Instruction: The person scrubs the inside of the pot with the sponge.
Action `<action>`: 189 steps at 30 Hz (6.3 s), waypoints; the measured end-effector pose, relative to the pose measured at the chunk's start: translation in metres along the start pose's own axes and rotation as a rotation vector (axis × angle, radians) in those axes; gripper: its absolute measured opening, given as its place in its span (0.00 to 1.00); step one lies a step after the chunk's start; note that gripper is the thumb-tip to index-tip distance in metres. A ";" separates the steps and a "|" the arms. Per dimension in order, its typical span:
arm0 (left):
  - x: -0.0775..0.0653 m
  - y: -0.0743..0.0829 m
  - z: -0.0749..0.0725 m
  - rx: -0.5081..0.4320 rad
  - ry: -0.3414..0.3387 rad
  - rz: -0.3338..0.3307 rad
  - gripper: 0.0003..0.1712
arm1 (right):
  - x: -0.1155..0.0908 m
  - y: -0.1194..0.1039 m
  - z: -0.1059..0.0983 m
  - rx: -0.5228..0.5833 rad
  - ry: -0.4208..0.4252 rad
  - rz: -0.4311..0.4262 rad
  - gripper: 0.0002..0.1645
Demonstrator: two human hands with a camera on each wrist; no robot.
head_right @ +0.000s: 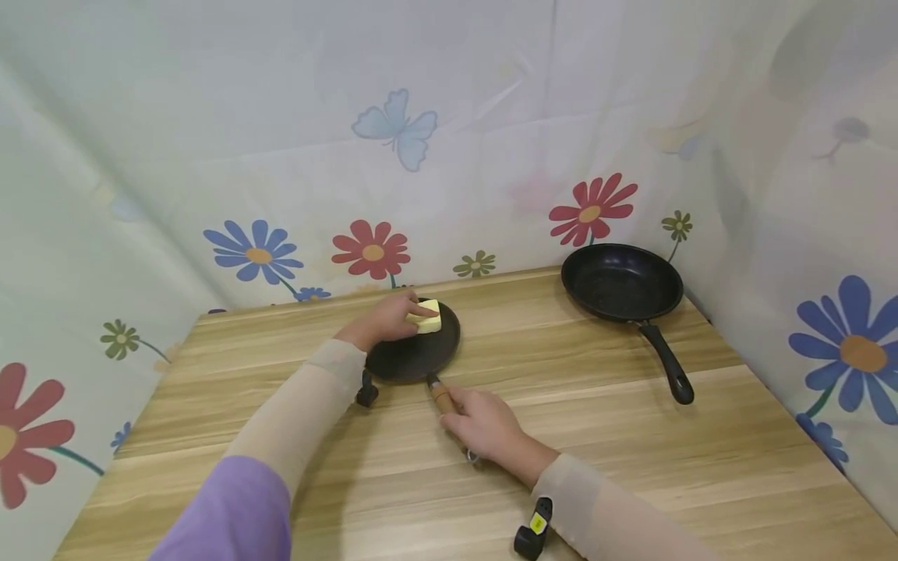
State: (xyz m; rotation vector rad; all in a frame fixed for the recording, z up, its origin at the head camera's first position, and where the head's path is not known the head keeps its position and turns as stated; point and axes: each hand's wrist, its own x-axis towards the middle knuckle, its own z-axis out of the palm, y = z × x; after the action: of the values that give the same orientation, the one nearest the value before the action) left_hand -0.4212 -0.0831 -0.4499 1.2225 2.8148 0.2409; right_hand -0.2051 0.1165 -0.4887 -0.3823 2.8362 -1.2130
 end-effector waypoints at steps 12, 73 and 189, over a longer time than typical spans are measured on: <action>-0.012 -0.006 -0.009 0.143 -0.009 -0.061 0.27 | -0.002 -0.002 0.001 -0.014 0.003 -0.009 0.33; -0.102 -0.040 -0.014 0.146 0.113 -0.063 0.18 | 0.000 0.001 -0.003 0.053 -0.043 0.004 0.32; -0.166 -0.032 -0.022 -0.041 0.227 -0.374 0.27 | -0.010 0.059 -0.073 -0.101 0.190 0.179 0.32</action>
State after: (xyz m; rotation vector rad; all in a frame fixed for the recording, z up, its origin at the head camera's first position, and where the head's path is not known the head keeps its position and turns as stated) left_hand -0.3337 -0.2281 -0.4342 0.6760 3.1391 0.4338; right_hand -0.2166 0.2099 -0.4803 -0.0145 3.0189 -1.1313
